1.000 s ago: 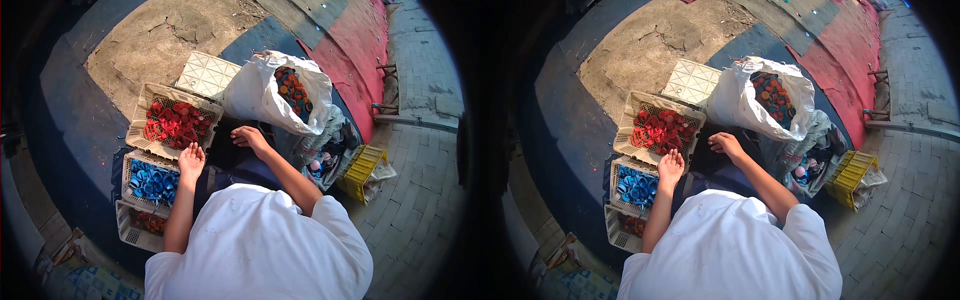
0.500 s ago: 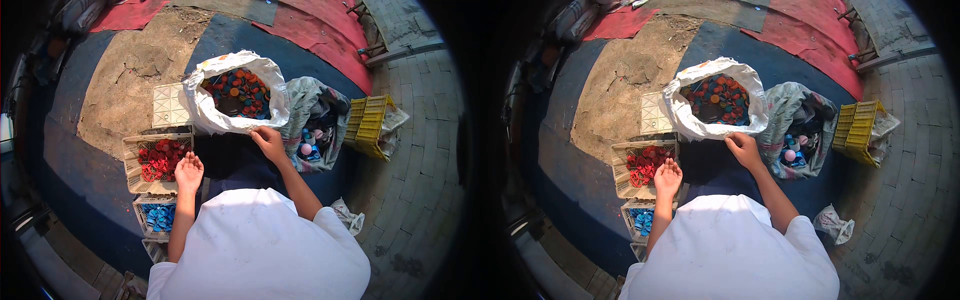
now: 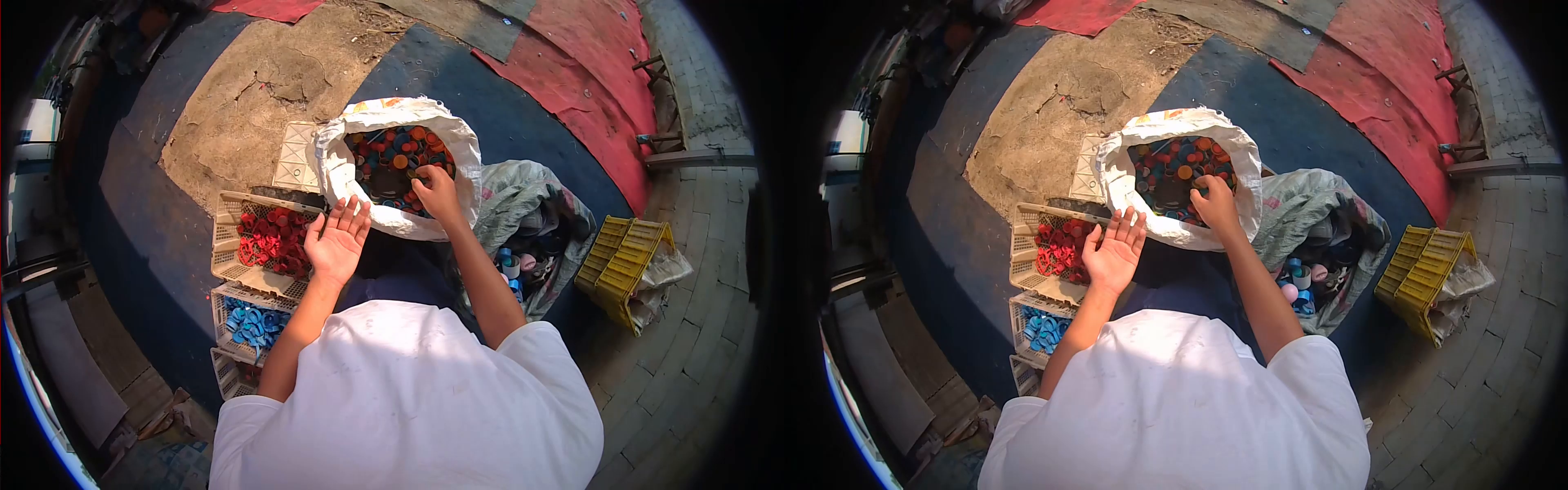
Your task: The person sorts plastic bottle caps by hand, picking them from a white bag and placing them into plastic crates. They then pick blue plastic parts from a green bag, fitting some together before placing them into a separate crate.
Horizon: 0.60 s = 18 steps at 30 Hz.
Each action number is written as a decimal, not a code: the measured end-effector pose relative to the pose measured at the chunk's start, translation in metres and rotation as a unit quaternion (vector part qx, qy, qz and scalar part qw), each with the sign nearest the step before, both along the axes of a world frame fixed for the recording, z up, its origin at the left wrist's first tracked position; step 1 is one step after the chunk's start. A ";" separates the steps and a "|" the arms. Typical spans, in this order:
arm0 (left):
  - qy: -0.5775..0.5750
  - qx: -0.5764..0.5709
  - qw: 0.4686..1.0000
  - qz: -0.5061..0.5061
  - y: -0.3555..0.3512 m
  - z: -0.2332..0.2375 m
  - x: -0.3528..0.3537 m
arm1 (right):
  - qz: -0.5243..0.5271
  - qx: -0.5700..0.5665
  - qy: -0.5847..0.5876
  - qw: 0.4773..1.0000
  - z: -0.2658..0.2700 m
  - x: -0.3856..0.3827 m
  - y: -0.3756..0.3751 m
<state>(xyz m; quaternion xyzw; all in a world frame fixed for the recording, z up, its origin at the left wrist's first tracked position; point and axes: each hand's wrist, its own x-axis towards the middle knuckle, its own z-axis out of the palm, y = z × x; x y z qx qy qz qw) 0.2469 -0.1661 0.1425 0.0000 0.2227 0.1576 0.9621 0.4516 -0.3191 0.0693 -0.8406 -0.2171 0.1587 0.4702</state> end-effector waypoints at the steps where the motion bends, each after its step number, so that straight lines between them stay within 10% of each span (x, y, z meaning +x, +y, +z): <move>1: -0.010 0.009 1.000 -0.010 -0.005 0.005 0.004 | 0.009 -0.044 -0.057 0.997 -0.016 0.010 0.012; 5: -0.026 0.025 0.999 -0.017 -0.012 0.017 0.012 | 0.087 -0.251 0.035 0.963 -0.043 0.035 0.055; 18: -0.040 0.044 0.994 -0.087 0.001 0.023 0.013 | 0.087 -0.350 -0.033 0.932 -0.081 0.047 0.094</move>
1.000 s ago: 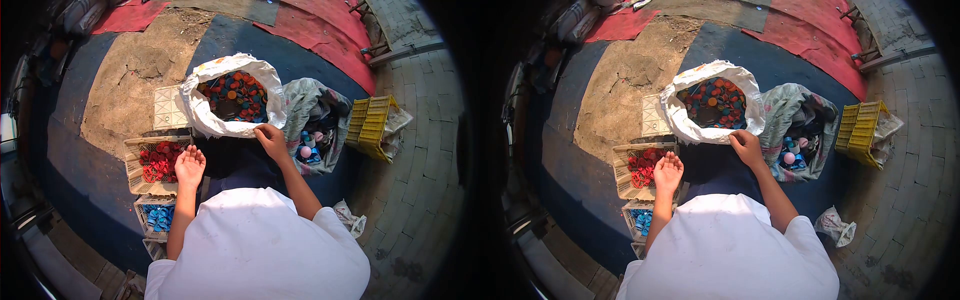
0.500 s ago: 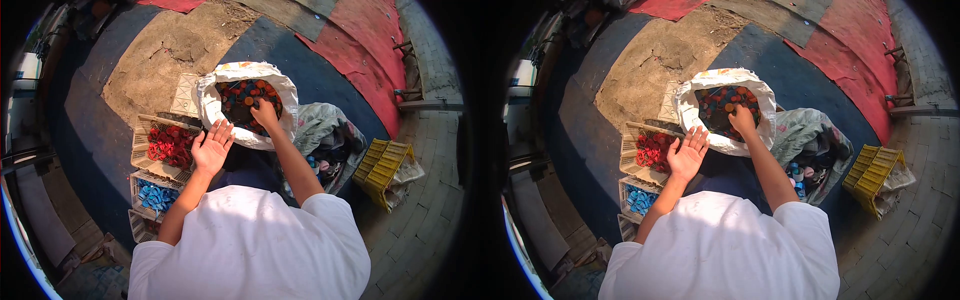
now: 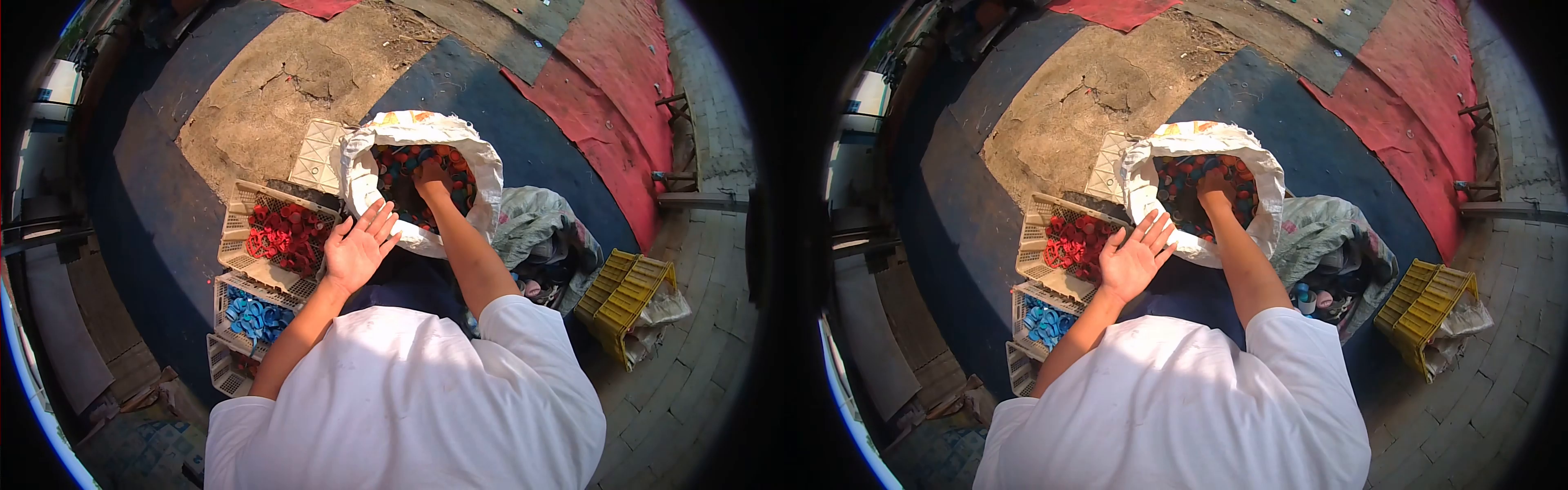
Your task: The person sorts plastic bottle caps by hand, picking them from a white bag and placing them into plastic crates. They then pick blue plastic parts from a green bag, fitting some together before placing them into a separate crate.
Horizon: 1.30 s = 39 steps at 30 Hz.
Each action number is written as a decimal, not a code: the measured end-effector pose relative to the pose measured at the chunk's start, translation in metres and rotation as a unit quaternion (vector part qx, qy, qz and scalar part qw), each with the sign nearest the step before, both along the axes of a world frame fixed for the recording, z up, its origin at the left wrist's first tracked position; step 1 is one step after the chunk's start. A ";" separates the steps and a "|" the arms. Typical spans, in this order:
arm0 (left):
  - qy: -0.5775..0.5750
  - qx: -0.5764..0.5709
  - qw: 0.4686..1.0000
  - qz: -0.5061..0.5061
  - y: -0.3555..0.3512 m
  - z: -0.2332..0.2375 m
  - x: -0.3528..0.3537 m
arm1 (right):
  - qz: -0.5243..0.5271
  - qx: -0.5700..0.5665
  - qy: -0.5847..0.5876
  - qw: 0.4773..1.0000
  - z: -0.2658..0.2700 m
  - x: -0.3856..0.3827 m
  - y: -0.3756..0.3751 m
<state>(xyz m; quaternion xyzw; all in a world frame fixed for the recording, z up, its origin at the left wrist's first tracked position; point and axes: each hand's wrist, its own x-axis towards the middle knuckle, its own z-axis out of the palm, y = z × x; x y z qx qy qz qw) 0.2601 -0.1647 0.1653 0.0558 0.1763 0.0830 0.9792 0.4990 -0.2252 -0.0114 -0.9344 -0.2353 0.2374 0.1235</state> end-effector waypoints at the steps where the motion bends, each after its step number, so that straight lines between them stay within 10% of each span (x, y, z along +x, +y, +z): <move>1: 0.000 -0.001 1.000 -0.004 0.003 0.000 0.000 | -0.013 0.006 0.014 1.000 -0.004 0.005 0.002; 8: -0.002 -0.008 0.999 -0.040 0.013 -0.002 0.007 | -0.122 0.097 0.022 0.987 -0.004 -0.001 -0.011; 14: 0.067 0.037 0.990 -0.115 0.021 -0.021 0.035 | -0.145 0.429 0.024 0.891 0.101 -0.054 -0.046; 17: 0.000 0.008 0.991 -0.135 0.028 -0.040 0.046 | -0.010 0.431 -0.109 0.896 0.157 -0.075 -0.062; 27: 0.141 0.010 0.988 -0.062 0.011 -0.033 0.046 | 0.105 0.380 -0.042 0.918 0.208 -0.113 -0.073; 31: 0.156 0.017 0.987 -0.026 0.012 -0.035 0.036 | -0.210 0.491 0.169 0.828 0.156 -0.083 -0.063; 39: 0.163 0.017 0.986 -0.008 0.006 -0.034 0.031 | -0.144 0.034 -0.006 0.989 0.019 0.025 -0.011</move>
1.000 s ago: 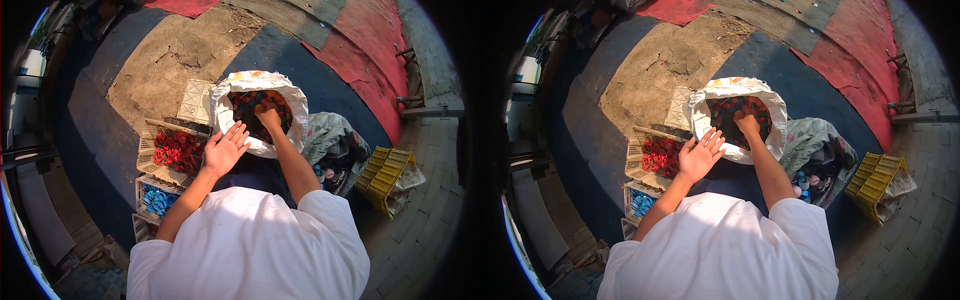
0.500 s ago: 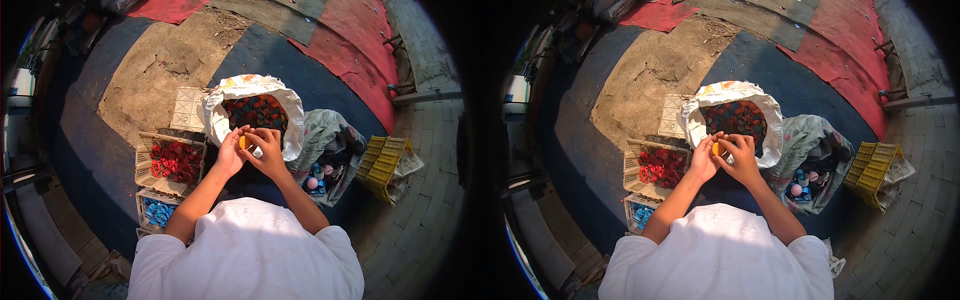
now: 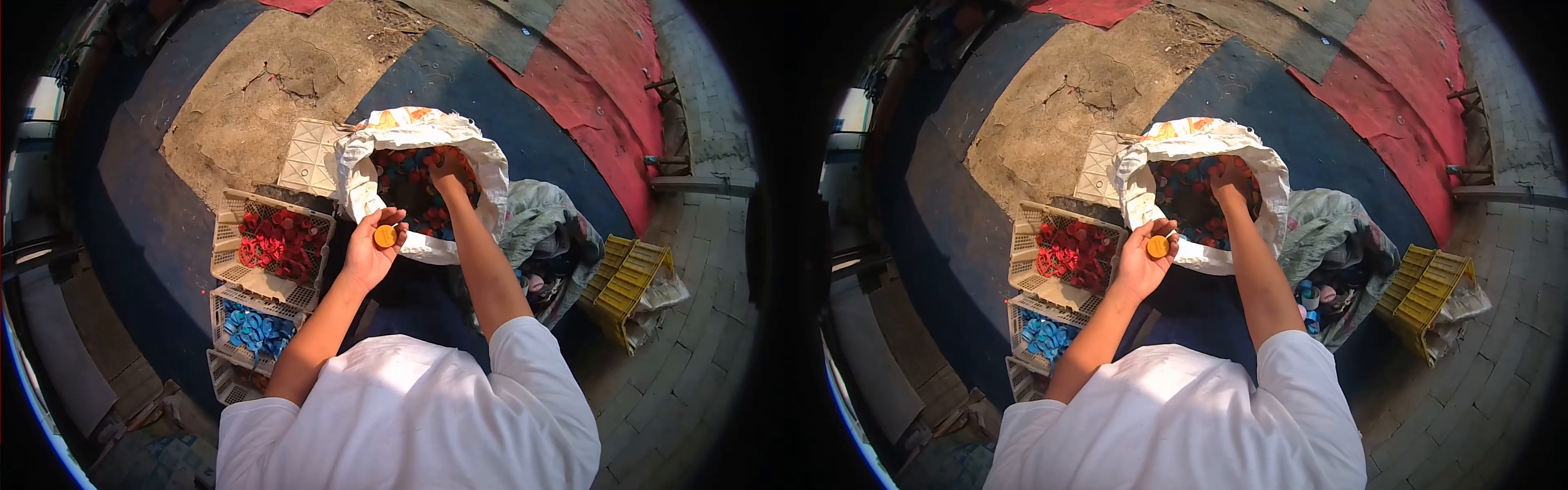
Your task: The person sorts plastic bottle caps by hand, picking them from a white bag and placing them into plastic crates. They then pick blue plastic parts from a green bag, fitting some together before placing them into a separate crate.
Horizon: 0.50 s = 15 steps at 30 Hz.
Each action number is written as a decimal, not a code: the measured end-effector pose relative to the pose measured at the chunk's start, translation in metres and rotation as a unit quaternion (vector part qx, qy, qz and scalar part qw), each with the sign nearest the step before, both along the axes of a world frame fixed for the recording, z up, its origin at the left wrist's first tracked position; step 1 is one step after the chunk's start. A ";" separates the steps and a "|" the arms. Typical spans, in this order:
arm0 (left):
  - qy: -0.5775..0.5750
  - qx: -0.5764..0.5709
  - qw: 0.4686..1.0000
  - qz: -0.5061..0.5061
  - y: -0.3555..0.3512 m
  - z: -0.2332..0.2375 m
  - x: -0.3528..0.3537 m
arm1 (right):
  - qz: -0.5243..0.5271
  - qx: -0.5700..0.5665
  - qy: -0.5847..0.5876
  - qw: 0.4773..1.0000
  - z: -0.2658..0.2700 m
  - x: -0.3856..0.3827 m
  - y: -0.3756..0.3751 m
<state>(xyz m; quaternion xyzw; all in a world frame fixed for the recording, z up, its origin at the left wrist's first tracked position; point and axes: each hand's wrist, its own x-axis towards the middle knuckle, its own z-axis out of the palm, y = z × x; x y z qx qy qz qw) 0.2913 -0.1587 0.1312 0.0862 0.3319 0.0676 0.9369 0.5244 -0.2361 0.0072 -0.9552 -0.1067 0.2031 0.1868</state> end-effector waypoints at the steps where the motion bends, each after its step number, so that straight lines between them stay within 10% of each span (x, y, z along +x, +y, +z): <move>1: -0.004 0.004 1.000 0.004 0.000 0.001 0.000 | -0.016 -0.016 0.066 0.998 0.009 0.003 0.003; 15: -0.024 0.004 0.999 0.027 -0.010 -0.001 -0.008 | -0.006 -0.002 0.054 0.999 -0.051 0.016 0.009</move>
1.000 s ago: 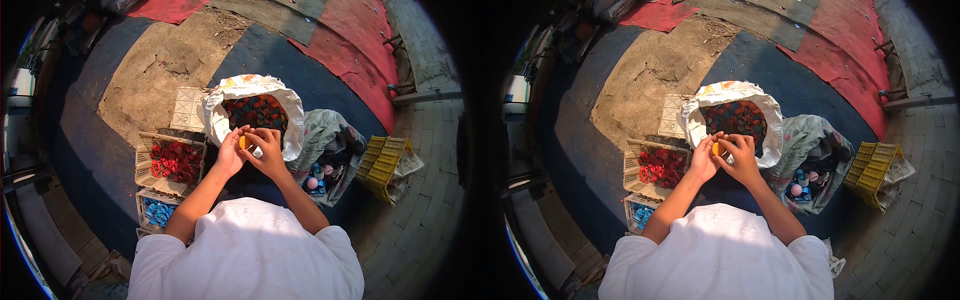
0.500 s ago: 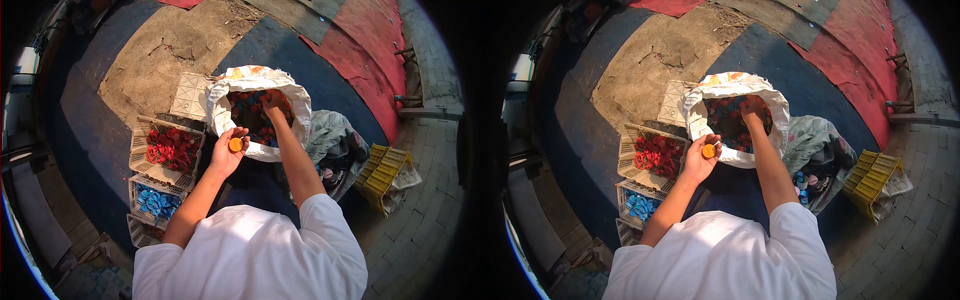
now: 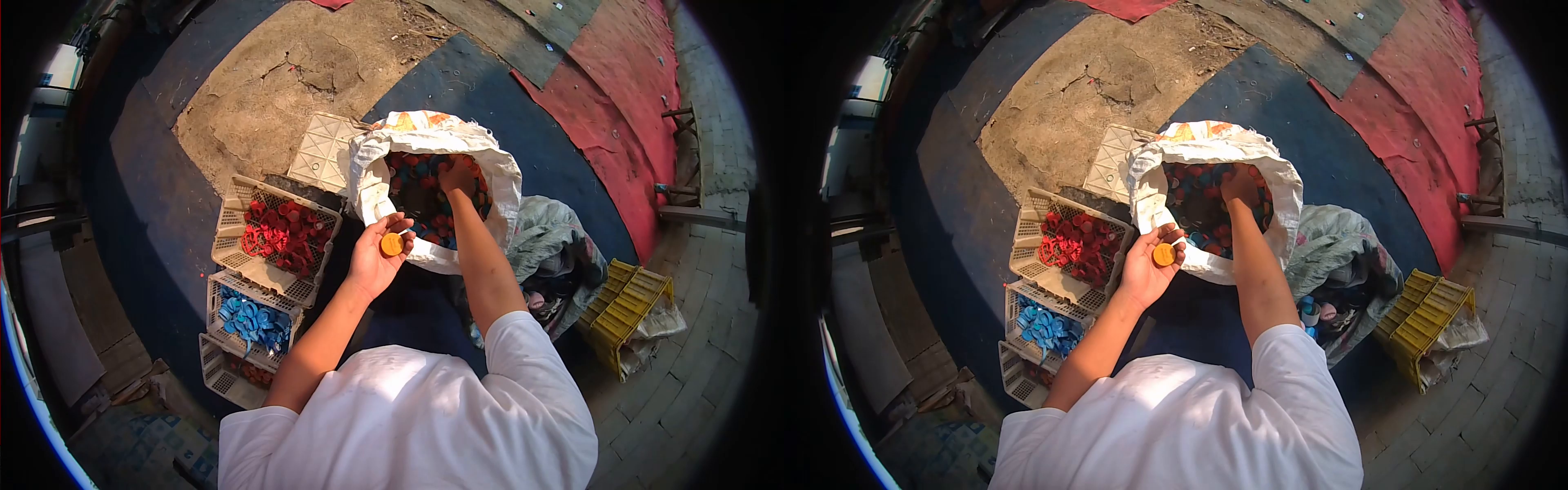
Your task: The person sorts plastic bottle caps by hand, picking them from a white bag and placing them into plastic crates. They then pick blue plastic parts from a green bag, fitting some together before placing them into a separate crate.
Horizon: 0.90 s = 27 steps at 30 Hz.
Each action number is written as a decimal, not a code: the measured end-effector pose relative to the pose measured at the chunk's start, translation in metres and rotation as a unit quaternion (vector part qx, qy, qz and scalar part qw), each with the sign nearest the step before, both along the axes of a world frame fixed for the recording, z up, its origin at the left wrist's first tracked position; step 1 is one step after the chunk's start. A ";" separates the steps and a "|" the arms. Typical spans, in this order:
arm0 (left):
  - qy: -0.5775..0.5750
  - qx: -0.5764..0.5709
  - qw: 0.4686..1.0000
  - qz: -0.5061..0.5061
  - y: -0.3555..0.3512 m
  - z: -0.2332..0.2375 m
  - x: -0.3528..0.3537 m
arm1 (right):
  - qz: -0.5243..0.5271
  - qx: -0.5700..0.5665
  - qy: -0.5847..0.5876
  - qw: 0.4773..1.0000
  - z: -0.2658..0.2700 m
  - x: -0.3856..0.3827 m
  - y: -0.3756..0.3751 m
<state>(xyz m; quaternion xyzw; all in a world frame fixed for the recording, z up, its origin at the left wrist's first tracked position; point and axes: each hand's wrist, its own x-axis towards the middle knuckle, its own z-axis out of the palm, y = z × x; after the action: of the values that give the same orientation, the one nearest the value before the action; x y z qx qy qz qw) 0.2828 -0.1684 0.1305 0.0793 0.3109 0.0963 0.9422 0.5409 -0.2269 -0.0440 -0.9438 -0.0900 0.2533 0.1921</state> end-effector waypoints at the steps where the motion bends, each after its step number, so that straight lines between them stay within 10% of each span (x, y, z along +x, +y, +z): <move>1: 0.001 0.001 1.000 0.000 -0.001 0.000 -0.001 | -0.012 0.004 0.011 1.000 -0.002 0.001 -0.001; 16: 0.005 -0.002 1.000 0.014 -0.004 0.003 -0.004 | -0.020 0.098 -0.040 0.994 0.006 -0.004 -0.003; 27: -0.001 0.008 1.000 0.012 -0.008 0.016 0.013 | 0.030 0.428 -0.098 0.898 0.124 -0.060 -0.051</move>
<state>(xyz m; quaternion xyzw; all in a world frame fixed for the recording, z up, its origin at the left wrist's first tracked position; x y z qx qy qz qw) 0.2962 -0.1760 0.1468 0.0829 0.3106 0.1102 0.9405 0.4806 -0.2781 0.0804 -0.7873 -0.2362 0.1022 0.5602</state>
